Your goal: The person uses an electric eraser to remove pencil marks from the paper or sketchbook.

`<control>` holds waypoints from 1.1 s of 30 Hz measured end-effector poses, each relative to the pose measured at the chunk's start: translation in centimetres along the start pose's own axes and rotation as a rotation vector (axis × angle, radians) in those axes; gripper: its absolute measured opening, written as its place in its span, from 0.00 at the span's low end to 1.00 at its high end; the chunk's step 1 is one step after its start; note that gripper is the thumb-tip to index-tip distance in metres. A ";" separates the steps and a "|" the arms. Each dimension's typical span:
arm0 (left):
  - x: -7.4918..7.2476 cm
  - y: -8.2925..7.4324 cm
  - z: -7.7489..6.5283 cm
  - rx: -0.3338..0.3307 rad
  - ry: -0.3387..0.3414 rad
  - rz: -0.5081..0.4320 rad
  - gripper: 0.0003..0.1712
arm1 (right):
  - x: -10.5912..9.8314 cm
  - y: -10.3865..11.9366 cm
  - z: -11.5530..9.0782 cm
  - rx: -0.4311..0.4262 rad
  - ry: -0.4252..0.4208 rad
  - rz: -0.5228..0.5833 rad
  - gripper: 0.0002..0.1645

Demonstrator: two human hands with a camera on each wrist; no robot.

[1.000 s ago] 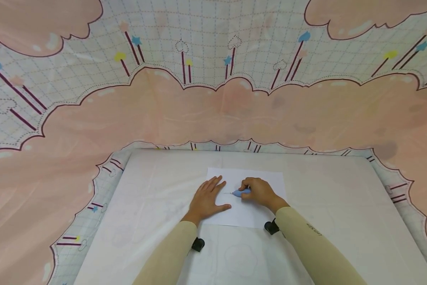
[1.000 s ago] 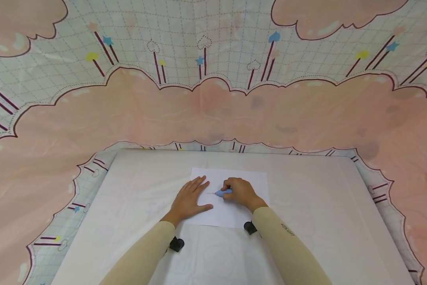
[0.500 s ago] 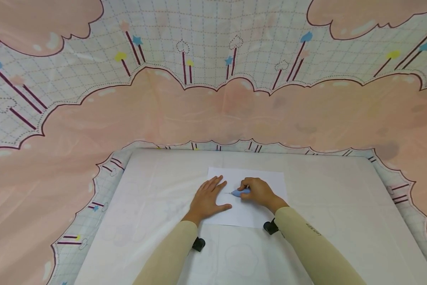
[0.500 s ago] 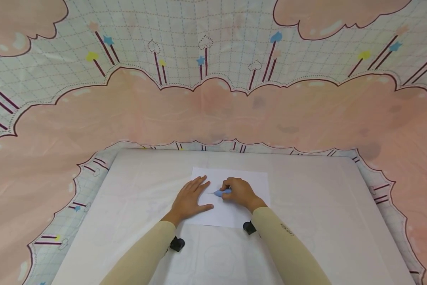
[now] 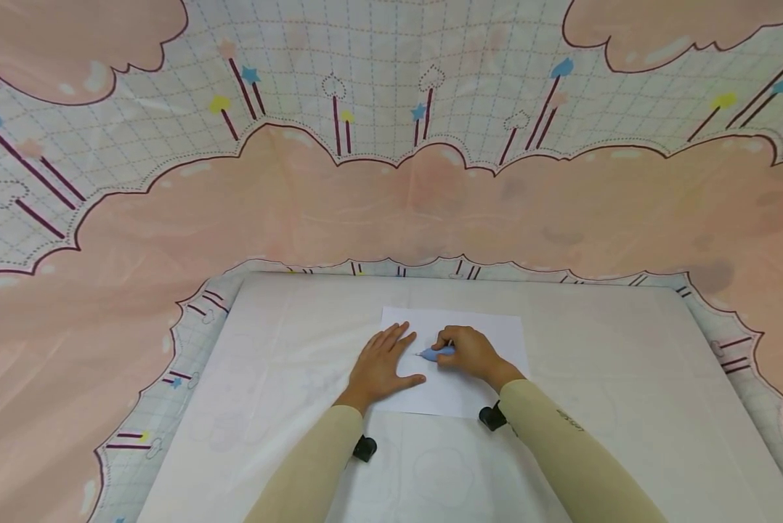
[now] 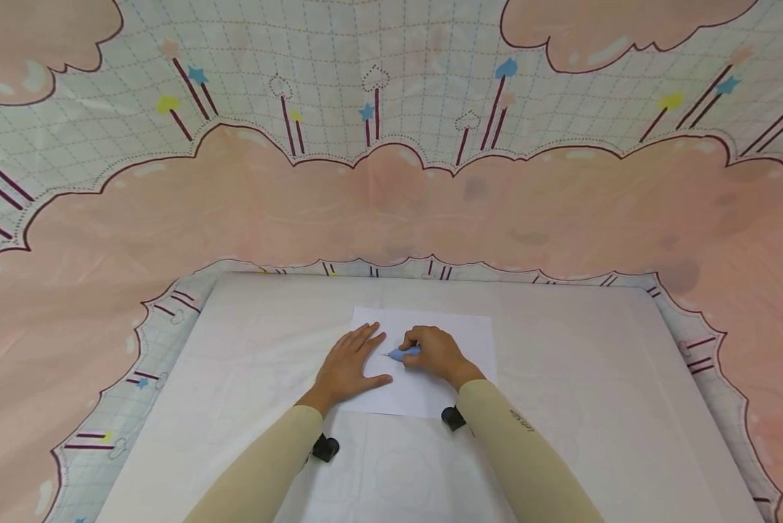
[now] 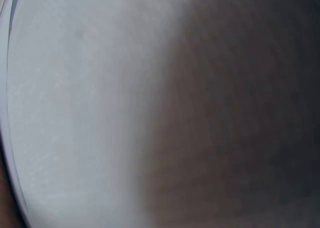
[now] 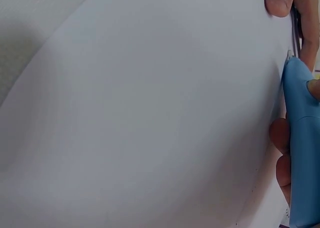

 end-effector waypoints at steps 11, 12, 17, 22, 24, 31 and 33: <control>-0.1 0.1 0.0 0.003 -0.008 0.003 0.53 | 0.2 0.3 0.3 -0.015 -0.005 -0.013 0.06; -0.1 0.1 0.0 0.003 -0.009 0.002 0.53 | 0.2 0.3 0.3 -0.017 -0.006 -0.014 0.06; 0.2 0.1 0.0 0.004 -0.016 0.006 0.53 | 0.3 0.1 0.2 -0.009 -0.006 -0.025 0.06; 0.2 0.1 0.0 0.007 -0.018 0.009 0.54 | -0.1 -0.2 -0.3 0.014 -0.003 -0.018 0.06; 0.2 0.1 0.0 0.004 -0.015 0.009 0.54 | -0.1 -0.4 -0.4 0.016 -0.004 -0.018 0.06; 0.1 0.1 0.0 0.003 -0.011 0.011 0.54 | -0.5 -1.0 -0.9 0.034 -0.023 -0.025 0.07; 0.1 0.1 0.0 0.005 -0.014 0.012 0.54 | -0.6 -1.1 -0.9 0.032 -0.031 -0.026 0.07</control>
Point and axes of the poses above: each hand's wrist, its own z-axis towards the middle knuckle, its own x-axis out of the palm, y = z × x, the point moved 7 cm from there along z, towards the middle knuckle, and after that the axes turned 5 degrees about -x, right-handed, at the moved point
